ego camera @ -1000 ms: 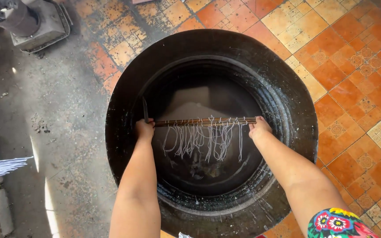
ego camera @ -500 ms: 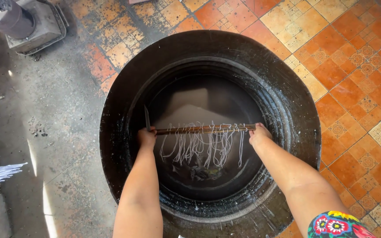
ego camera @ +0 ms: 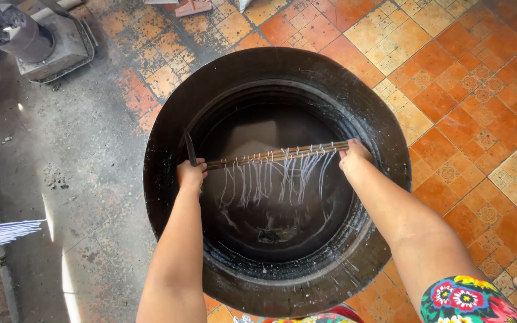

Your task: Dipping a rack of wicks into a vat of melted wax and using a knife to separate the wicks.

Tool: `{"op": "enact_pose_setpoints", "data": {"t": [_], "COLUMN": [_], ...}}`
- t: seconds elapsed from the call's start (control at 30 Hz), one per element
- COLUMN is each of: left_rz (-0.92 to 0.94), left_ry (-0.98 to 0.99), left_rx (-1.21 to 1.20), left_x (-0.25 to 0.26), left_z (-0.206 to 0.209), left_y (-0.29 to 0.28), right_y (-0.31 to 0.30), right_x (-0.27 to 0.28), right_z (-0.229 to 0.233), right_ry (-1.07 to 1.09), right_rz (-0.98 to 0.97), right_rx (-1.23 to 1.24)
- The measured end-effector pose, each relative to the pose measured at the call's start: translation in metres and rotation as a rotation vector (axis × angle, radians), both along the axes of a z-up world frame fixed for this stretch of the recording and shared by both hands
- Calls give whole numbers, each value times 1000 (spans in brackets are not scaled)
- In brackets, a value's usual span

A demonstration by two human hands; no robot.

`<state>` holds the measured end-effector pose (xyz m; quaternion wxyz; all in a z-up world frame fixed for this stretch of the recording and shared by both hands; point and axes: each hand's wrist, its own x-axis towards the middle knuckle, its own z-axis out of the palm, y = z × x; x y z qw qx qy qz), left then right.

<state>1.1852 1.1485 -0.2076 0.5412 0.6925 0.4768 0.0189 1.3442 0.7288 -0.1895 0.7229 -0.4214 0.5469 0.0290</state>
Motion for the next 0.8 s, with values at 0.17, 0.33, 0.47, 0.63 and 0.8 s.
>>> {"op": "enact_pose_setpoints", "data": {"t": [0.17, 0.33, 0.47, 0.63, 0.8], "left_rz": [-62, -109, -64, -34, 5], "left_ry": [137, 216, 269, 261, 247], "left_rx": [92, 93, 49, 66, 55], "left_x": [-24, -59, -69, -77, -74], "left_z": [33, 15, -14, -41, -64], "left_y": [-6, -10, -8, -13, -13], "right_y": [-20, -31, -43, -20, -20], "right_x": [-21, -64, -76, -77, -62], "right_z": [-16, -15, -48, -52, -102], "right_ry": [2, 24, 18, 139, 254], "right_rz": [18, 33, 53, 39, 130], "right_rx": [37, 24, 97, 61, -20]}}
